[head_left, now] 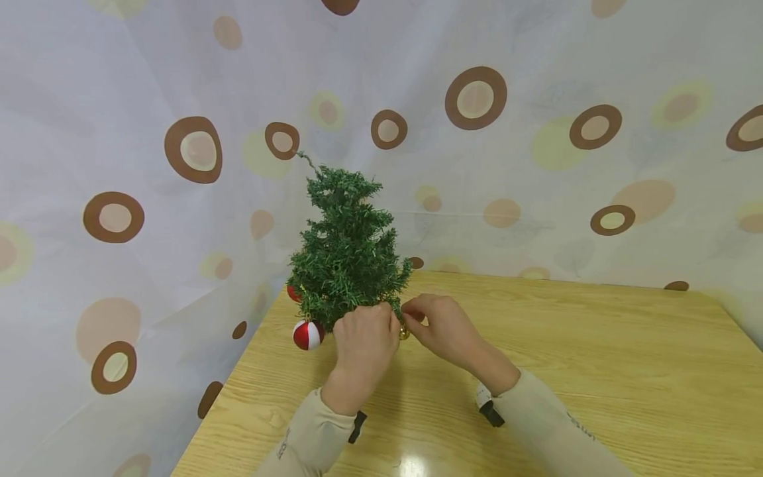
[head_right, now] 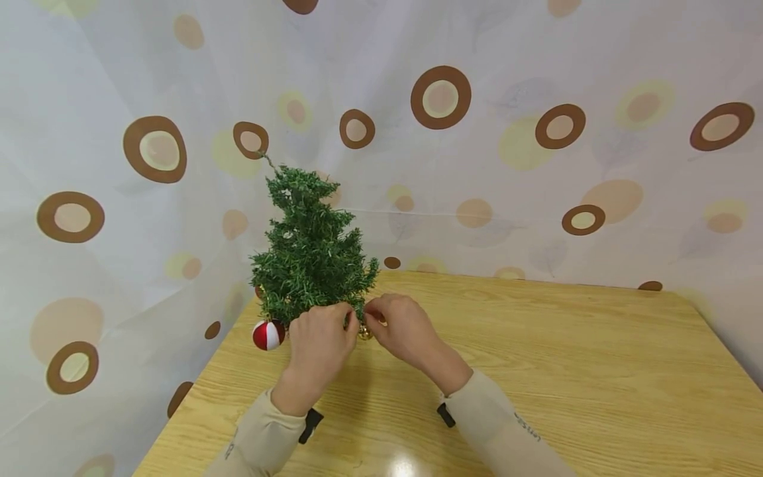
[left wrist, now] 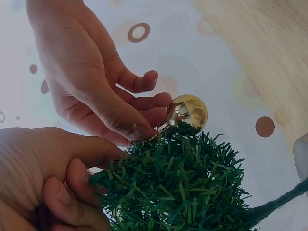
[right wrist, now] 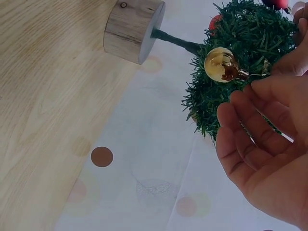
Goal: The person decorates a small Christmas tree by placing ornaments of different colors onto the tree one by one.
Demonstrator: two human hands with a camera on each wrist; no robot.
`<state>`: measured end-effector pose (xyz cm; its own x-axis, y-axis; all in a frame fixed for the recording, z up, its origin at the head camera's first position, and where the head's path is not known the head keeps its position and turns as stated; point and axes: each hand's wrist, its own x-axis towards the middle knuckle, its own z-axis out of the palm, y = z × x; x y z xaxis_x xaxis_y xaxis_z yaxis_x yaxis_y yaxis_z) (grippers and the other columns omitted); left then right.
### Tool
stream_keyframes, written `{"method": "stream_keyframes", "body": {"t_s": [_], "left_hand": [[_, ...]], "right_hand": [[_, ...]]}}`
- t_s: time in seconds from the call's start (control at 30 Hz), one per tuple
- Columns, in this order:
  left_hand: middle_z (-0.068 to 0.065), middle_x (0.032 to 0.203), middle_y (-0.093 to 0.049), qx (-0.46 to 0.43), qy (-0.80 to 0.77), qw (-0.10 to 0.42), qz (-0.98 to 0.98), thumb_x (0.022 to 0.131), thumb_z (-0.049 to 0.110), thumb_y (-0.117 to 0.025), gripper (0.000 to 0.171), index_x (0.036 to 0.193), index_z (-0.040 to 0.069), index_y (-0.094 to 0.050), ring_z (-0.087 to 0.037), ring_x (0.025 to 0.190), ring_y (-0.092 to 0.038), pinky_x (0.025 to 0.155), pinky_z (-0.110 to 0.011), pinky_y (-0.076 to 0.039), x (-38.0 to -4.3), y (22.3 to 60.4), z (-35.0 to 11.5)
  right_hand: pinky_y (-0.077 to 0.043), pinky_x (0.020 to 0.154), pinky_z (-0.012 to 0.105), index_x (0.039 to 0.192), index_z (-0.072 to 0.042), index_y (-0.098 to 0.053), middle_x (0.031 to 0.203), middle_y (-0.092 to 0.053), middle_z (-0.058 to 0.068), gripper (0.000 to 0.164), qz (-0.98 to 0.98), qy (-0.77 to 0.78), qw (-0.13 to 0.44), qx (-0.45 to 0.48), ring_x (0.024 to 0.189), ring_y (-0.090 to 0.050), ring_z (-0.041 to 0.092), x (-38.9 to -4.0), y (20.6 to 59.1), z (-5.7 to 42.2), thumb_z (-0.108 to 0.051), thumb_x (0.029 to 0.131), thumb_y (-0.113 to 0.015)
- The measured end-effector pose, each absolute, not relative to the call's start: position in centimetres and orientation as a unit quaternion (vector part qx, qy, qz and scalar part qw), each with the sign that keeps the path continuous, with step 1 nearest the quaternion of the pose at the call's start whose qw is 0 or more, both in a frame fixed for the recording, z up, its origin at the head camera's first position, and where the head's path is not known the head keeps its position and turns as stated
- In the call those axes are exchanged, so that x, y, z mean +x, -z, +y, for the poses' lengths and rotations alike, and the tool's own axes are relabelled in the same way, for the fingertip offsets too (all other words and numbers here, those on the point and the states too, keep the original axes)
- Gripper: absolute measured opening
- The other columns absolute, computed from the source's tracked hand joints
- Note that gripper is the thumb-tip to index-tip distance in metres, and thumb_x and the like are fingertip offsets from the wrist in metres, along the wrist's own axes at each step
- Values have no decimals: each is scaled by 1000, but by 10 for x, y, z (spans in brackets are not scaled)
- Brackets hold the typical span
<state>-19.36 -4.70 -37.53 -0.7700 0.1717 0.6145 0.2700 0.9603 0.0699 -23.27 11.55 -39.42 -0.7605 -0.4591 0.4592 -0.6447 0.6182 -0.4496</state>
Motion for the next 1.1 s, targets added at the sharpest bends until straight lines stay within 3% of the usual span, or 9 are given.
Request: {"method": "stream_keyframes", "body": {"t_s": [0.17, 0.27, 0.37, 0.5, 0.7, 0.83, 0.93, 1.1], "left_hand": [[8, 51, -17, -123, 89, 312, -938, 97, 19, -75, 54, 57, 19, -38, -8, 44, -15, 43, -21, -8, -193, 376, -47], [6, 48, -29, -122, 99, 308, -938, 97, 22, -77, 43, 61, 16, -55, -8, 42, -20, 42, -20, -11, -192, 376, -48], [2, 50, -52, -123, 120, 329, -928, 96, 22, -79, 21, 78, 12, -76, -8, 39, -29, 41, -18, -15, -190, 375, -49], [-4, 67, -73, -146, 168, 393, -892, 95, 19, -79, 13, 99, 7, -82, -10, 38, -42, 39, -16, -20, -187, 371, -52], [-9, 74, -68, -170, 241, 476, -829, 94, 7, -78, 17, 108, -1, -78, -14, 51, -57, 42, -20, -39, -187, 364, -61], [-17, 96, -69, -156, 259, 513, -804, 94, 3, -78, 24, 116, -4, -74, -26, 74, -67, 60, -34, -58, -189, 361, -69], [-23, 115, -67, -144, 262, 521, -799, 94, 1, -77, 28, 121, -5, -72, -34, 96, -67, 76, -44, -62, -191, 361, -75], [-29, 135, -62, -128, 279, 498, -811, 95, 4, -77, 37, 130, -5, -68, -43, 117, -65, 92, -54, -60, -194, 362, -81]], "right_hand": [[-61, 76, 35, 106, -7, -80, 96, -78, 5, 12, -885, -309, 149, 314, 84, -72, 16, -233, 395, 115, -7, 101, -70], [-61, 76, 34, 106, -8, -81, 96, -77, 3, 12, -885, -311, 150, 313, 84, -72, 15, -233, 395, 115, -9, 101, -70], [-60, 74, 32, 106, -9, -81, 93, -76, 1, 12, -883, -311, 150, 318, 83, -71, 14, -232, 395, 114, -10, 101, -70], [-59, 72, 31, 106, -9, -81, 91, -76, 0, 11, -880, -312, 154, 325, 81, -71, 13, -232, 395, 113, -11, 101, -71], [-61, 75, 33, 104, -8, -81, 95, -78, 3, 11, -879, -313, 153, 325, 83, -72, 15, -234, 396, 115, -8, 100, -71], [-62, 75, 33, 105, -8, -80, 98, -78, 4, 11, -881, -310, 152, 325, 83, -73, 15, -234, 395, 115, -8, 100, -71], [-62, 75, 34, 105, -7, -80, 98, -78, 4, 11, -882, -307, 156, 323, 83, -73, 15, -234, 395, 115, -8, 100, -71], [-61, 74, 34, 105, -7, -80, 97, -79, 5, 10, -881, -306, 164, 322, 82, -72, 14, -233, 395, 115, -7, 98, -73]]}}
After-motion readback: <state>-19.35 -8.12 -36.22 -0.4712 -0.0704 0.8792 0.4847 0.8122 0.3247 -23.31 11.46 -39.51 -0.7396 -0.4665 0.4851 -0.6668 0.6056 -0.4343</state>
